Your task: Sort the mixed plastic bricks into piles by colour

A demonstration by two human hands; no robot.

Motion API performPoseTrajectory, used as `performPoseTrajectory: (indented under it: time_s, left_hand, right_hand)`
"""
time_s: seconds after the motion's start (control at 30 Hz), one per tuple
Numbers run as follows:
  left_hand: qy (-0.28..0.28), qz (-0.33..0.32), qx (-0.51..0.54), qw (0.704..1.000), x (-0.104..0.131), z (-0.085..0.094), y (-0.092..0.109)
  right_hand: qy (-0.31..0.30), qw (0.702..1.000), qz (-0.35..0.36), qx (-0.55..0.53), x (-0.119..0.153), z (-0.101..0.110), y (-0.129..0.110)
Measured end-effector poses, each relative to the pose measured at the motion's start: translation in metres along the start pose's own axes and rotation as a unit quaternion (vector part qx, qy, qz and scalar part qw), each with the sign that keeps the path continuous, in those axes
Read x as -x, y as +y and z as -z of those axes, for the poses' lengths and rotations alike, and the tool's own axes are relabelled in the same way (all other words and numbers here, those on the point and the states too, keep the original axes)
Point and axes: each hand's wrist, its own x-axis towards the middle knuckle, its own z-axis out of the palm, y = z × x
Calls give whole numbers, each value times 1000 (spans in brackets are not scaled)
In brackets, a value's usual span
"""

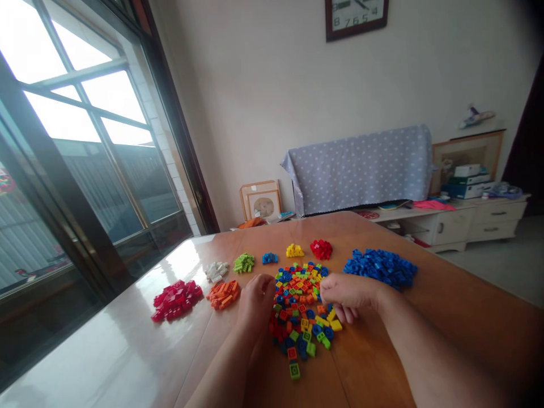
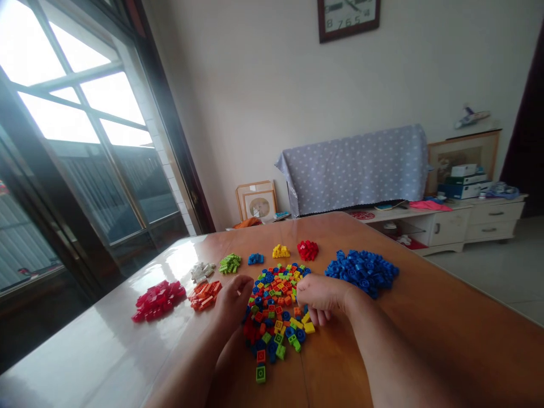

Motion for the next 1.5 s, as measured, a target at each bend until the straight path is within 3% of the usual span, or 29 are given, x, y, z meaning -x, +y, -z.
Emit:
performPoseTrajectory:
  time_s: [0.07,0.27,0.33,0.47,0.6,1.07,1.33,1.5]
  left_hand:
    - [-6,6,-1,1000,2,2,-7]
    - [8,-1,2,1000,0,8,-8]
    - [2,-10,6,1000,0,9,-4]
    - [-26,-14,4,1000,2,9,2]
    - [-47,-20,-1,999,4,9,7]
    - [-78,-39,4,996,4,6,16]
    - [-65,-32,11,997,-1,2,7]
    - [-40,-15,15,999,-6,-2,-5]
  right_hand:
    - [-15,1000,-6,5,3,-3,-3]
    - [147,986,81,-20,-2,0,-3]
    - [142,987,77,-2,-1,2,1]
    - [61,992,70,84,1,3,8]
    - [64,981,89,159,-1,1,14]
    - [45,989,82,114,3,-3,5]
    - [146,980,133,20,1,6,3]
    - [208,971,105,-58,-10,2,4]
